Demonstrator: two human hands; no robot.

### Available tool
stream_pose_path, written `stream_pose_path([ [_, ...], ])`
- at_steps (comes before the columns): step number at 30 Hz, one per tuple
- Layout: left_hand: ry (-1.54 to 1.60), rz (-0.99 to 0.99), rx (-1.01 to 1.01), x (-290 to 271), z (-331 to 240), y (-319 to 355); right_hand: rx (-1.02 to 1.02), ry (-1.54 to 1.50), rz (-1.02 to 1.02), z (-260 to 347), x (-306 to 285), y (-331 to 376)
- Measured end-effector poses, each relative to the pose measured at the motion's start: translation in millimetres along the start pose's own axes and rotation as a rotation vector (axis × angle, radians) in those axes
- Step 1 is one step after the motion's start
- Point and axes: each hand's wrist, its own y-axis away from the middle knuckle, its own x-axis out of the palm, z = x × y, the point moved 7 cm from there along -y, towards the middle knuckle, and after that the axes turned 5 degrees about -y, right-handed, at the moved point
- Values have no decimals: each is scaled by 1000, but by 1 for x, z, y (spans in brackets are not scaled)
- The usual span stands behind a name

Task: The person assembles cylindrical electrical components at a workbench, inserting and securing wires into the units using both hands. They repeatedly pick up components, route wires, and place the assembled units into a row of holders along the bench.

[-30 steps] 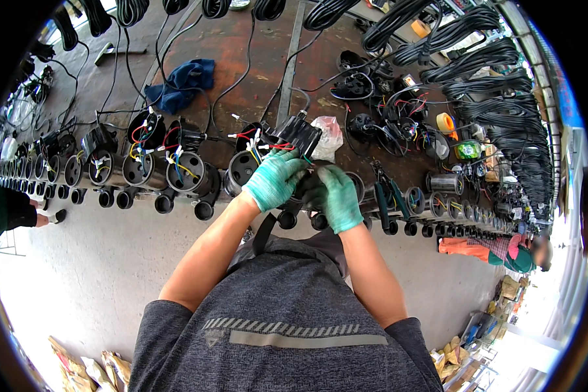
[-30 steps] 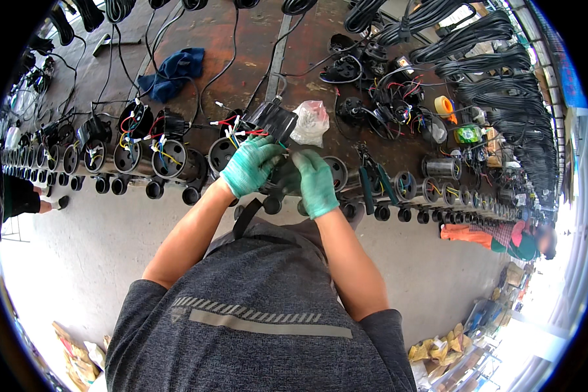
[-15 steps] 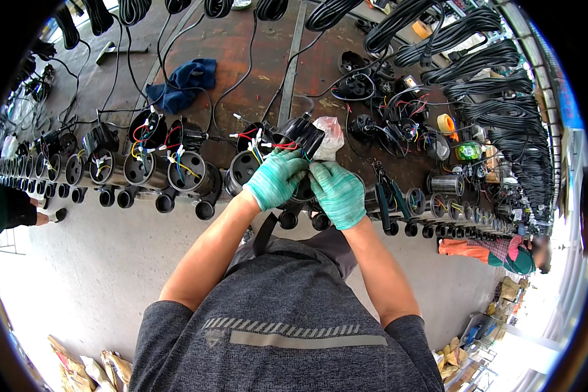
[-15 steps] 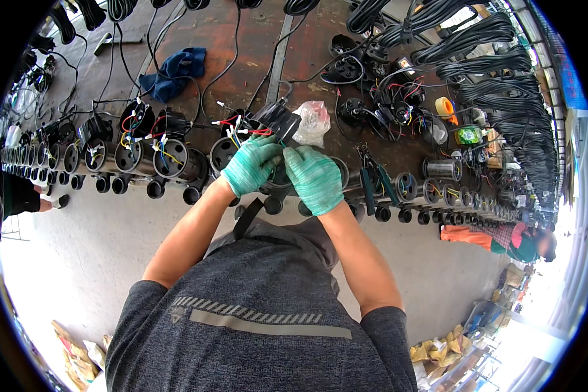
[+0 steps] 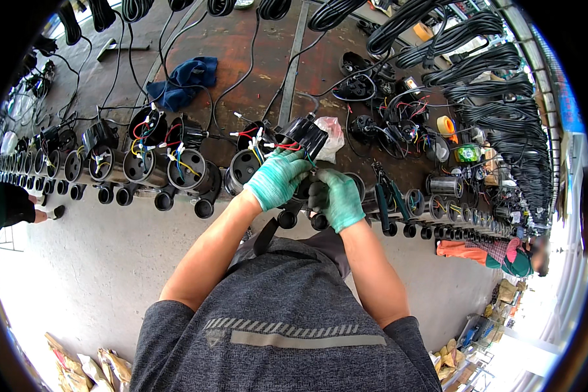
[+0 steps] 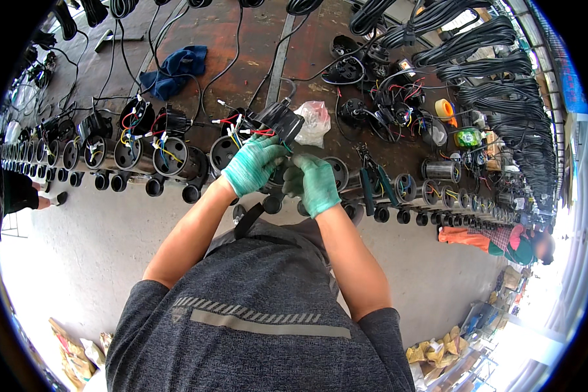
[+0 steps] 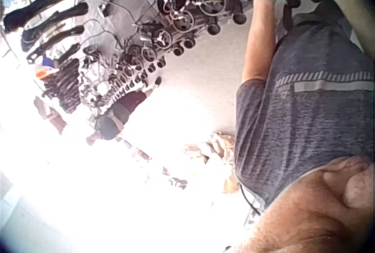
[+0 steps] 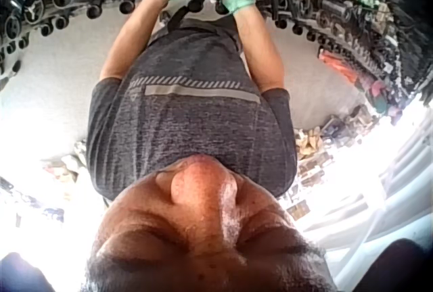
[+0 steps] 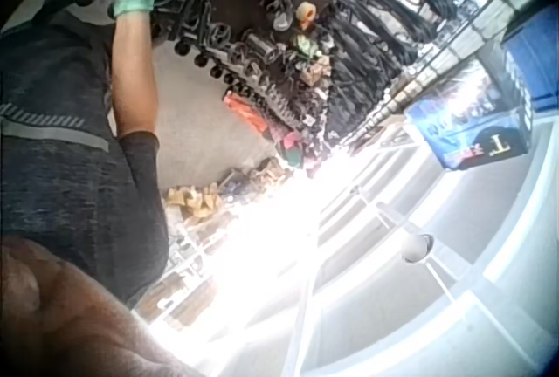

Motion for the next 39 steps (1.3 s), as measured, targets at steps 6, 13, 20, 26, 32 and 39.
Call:
stream_pose_path([
  [6, 55, 58, 30, 2, 3, -2, -1240, 1150, -64, 57, 43, 55],
  [13, 70, 104, -14, 3, 7, -2, -1342, 1346, -19, 60, 57, 52],
  [20, 27, 112, 69, 2, 5, -8, -1190, 1333, -59, 52, 49, 40],
  [26, -21, 49, -150, 6, 3, -7, -718, 798, -177, 34, 28, 22],
  [32, 61, -16, -197, 7, 14, -3, -330, 295, -153, 1, 19, -1],
  [39, 92, -19, -149, 8, 15, -3, -3, -163, -50, -10, 21, -2],
])
